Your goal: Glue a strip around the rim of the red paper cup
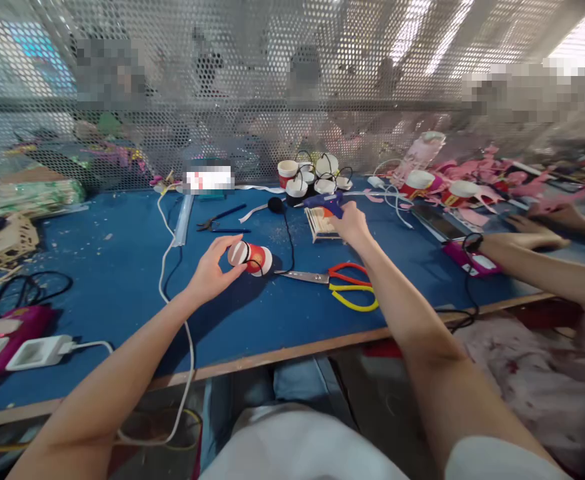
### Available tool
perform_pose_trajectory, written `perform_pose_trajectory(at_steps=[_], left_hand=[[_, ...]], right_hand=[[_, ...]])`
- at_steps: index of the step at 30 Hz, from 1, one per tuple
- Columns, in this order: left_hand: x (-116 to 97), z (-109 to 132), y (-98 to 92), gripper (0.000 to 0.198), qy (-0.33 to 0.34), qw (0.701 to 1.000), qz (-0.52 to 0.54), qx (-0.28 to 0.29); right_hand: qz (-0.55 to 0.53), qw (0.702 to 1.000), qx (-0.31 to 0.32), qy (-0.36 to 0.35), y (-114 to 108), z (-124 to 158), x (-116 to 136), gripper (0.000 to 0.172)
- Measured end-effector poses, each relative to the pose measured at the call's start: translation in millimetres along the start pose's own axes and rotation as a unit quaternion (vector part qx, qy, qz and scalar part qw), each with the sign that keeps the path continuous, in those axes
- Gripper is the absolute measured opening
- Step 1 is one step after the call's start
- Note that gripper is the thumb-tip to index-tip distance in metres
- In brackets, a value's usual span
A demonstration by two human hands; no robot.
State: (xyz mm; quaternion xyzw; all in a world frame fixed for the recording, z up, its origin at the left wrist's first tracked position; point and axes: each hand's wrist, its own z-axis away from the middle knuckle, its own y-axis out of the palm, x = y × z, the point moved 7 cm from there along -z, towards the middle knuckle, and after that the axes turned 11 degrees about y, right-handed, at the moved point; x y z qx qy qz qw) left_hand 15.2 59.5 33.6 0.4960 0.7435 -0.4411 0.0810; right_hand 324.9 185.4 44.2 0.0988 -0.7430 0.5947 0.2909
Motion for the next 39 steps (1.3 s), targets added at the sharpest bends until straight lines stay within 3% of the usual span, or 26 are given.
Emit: perform_pose_trajectory(at_steps=[3,6,10,14,19,30,39], left_hand=[[4,2,2.3,0.053,-0.011,0.999,0.035,0.002],[11,4,5.7,0.057,-0.045,0.992,0.119,-0.005],[23,7,10.5,0.058,-0.107,0.96,0.258,-0.022],[29,5,12.7,0.055,-0.142,0.936,0.321,-0.026],[33,-1,15.0,0.056,-0.152,0.941,0.303,0.001],[25,-2,21.9,0.052,-0.139,0.944,0.297,-0.021],[26,0,19.9,0.053,-0.154,0.946,0.283,-0.032]], right_hand=[[-0.071,0.997,0.028,-0.028,-5,15,9,0.048],[-0.12,0.985,0.102,-0.068,-5,38,25,0.032],[-0.184,0.949,0.221,-0.13,-3,79,56,0.026],[-0.206,0.933,0.268,-0.126,3,105,71,0.025],[-0.21,0.935,0.219,-0.182,10,113,72,0.016],[-0.151,0.944,0.208,-0.207,21,129,55,0.011],[-0.106,0.938,0.201,-0.263,14,137,61,0.006]])
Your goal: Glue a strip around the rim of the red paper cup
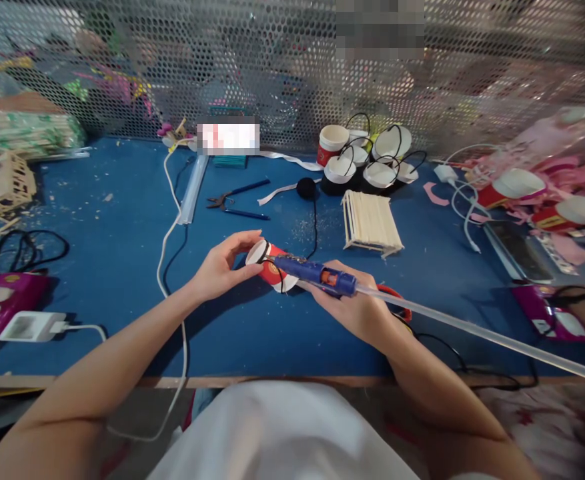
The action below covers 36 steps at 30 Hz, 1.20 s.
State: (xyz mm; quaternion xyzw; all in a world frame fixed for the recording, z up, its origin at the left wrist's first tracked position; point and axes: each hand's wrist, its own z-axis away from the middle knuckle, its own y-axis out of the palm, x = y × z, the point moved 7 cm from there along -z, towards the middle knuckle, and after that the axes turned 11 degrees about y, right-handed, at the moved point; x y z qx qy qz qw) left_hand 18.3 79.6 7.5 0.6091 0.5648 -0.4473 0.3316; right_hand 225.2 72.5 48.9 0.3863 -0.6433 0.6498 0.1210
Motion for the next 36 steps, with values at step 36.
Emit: perform_pose_trajectory(at_steps=[36], left_hand=[[0.0,1.9,-0.1,0.057,0.025,0.999,0.007,0.024]], right_hand=[[0.037,0.999,0.012,-0.009,-2.8,1.9,10.6,0.008]])
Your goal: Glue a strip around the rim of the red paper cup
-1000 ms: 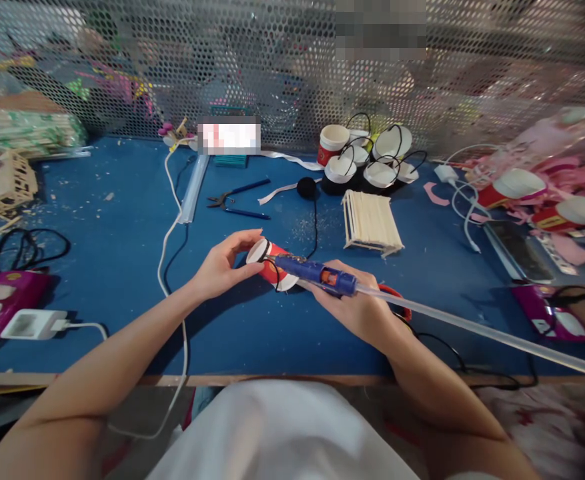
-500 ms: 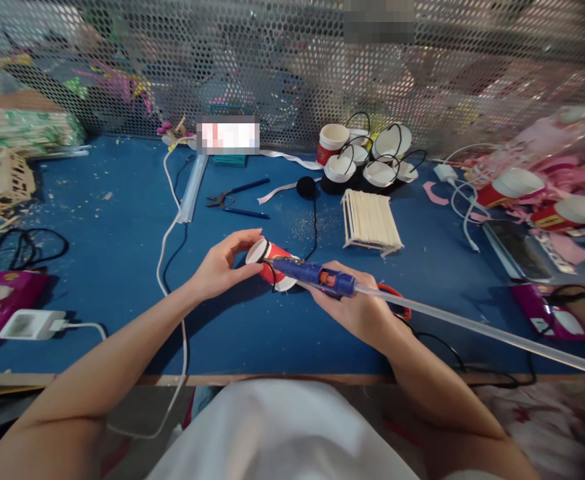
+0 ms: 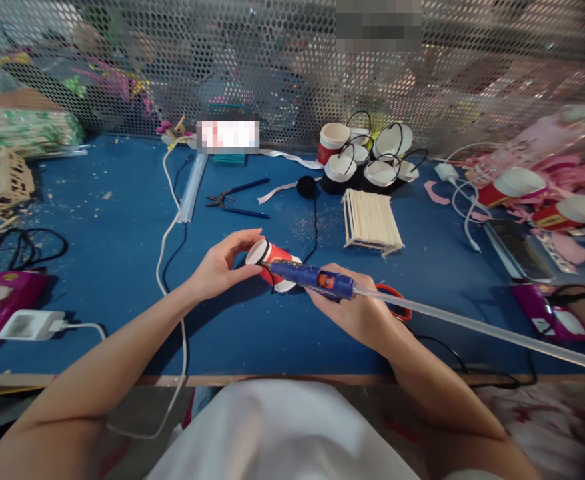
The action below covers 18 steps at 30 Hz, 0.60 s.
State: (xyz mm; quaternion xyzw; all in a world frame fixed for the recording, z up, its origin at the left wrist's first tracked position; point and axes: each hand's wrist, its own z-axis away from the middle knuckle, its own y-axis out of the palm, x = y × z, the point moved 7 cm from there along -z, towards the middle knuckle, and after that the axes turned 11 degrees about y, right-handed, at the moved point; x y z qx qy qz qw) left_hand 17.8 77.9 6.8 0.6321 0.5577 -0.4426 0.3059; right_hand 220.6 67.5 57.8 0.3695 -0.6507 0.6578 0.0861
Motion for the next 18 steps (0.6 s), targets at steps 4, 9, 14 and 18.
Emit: perform_pose_trajectory(at_steps=[4,9,14,18], left_hand=[[-1,0,0.5,0.057,0.004,1.0,0.004,0.007],[-3,1,1.6,0.059,0.02,0.999,0.021,0.019],[-4,2,1.1,0.059,0.018,0.999,0.023,0.026],[-4,3,0.5,0.058,0.006,0.999,0.02,0.024]], right_hand=[[-0.008,1.0,-0.003,0.007,-1,-1,-4,0.007],[-0.014,0.999,-0.037,0.016,-4,-5,-16,0.011],[-0.013,0.999,-0.037,0.004,-5,-5,-13,0.011],[-0.01,1.0,-0.008,0.009,-3,-3,-8,0.01]])
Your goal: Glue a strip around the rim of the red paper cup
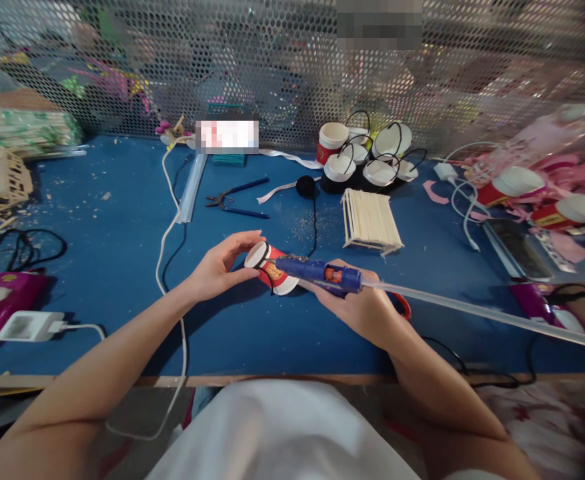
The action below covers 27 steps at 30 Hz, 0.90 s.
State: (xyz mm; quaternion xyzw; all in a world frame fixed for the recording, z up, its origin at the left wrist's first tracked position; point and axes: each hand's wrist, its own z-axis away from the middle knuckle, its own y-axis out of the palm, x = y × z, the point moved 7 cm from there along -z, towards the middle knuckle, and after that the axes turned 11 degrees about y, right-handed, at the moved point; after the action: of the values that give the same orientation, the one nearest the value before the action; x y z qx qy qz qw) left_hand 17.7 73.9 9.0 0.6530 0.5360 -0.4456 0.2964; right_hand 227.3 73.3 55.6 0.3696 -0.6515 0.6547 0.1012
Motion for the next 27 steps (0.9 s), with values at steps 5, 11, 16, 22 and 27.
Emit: perform_pose_trajectory(at_steps=[5,11,16,22,27], left_hand=[[1,0,0.1,0.059,0.003,1.0,0.008,0.001],[4,1,-1.3,0.061,-0.001,1.0,0.004,-0.004],[3,0,-2.0,0.059,-0.002,1.0,-0.01,-0.016],[1,-1,-1.5,0.059,-0.006,1.0,-0.018,-0.016],[1,0,-1.5,0.059,-0.002,1.0,-0.007,-0.001]], right_hand=[[-0.008,1.0,-0.008,0.006,0,-2,-6,0.008],[0.007,1.0,-0.008,0.009,-1,0,1,0.008],[0.022,1.0,0.019,0.009,3,5,10,0.01],[0.011,0.999,0.039,0.008,8,6,8,0.005],[-0.013,1.0,0.015,0.007,2,3,4,0.008]])
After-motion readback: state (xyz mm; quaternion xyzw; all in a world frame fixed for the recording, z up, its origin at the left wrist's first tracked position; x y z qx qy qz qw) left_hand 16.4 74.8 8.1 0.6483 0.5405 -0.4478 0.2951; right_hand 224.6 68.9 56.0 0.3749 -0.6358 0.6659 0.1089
